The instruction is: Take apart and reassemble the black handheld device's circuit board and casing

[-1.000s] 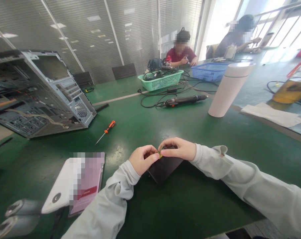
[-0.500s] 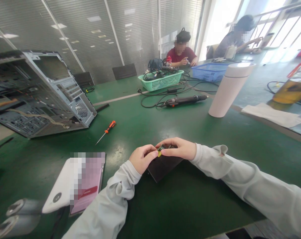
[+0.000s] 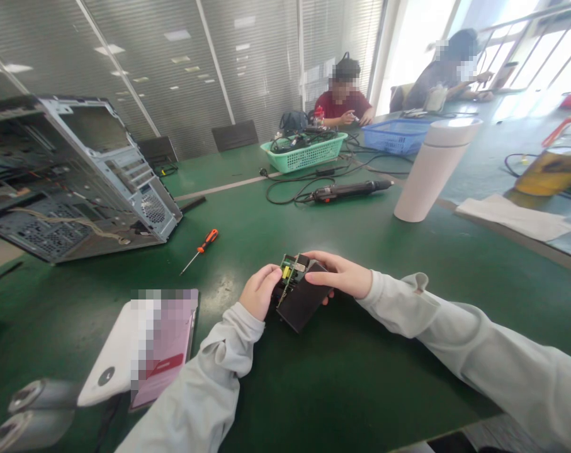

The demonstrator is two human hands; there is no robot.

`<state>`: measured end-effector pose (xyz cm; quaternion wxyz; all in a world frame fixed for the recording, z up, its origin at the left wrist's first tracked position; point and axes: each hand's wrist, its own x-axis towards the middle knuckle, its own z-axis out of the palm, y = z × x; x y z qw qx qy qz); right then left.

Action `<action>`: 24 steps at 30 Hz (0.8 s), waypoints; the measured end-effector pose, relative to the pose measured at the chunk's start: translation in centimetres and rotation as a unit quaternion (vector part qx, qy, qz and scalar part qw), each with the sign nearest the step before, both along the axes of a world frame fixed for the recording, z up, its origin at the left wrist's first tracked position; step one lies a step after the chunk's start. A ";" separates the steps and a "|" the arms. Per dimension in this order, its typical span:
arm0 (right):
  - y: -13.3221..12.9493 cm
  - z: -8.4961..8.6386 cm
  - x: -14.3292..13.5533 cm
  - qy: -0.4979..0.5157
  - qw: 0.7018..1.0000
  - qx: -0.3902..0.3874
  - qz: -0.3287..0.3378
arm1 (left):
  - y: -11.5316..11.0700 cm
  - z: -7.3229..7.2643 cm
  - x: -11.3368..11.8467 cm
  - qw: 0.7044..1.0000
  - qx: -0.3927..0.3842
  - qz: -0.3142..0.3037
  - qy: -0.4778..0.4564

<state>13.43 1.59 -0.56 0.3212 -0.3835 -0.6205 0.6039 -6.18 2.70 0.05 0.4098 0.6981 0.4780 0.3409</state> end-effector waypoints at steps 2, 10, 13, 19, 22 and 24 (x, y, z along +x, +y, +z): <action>0.0 0.0 0.0 -0.001 1.000 0.000 -0.014 | 0.0 -0.1 0.0 1.000 0.003 0.007 -0.005; 0.1 0.2 0.3 -0.001 0.999 0.022 -0.044 | 1.0 -1.0 0.0 0.985 -0.026 0.124 -0.118; 0.2 0.4 0.2 0.017 0.998 0.017 -0.059 | 1.4 -1.2 -0.2 0.956 -0.103 0.169 -0.218; -0.2 2.4 0.2 0.155 0.965 -0.192 -0.082 | 1.4 0.2 0.1 0.874 -0.214 0.260 -0.350; -0.3 3.1 0.2 0.249 0.909 -0.310 -0.125 | 1.0 1.2 0.4 0.860 -0.229 0.264 -0.371; -0.3 3.1 0.2 0.272 0.884 -0.354 -0.137 | 0.8 1.7 0.6 0.856 -0.236 0.270 -0.371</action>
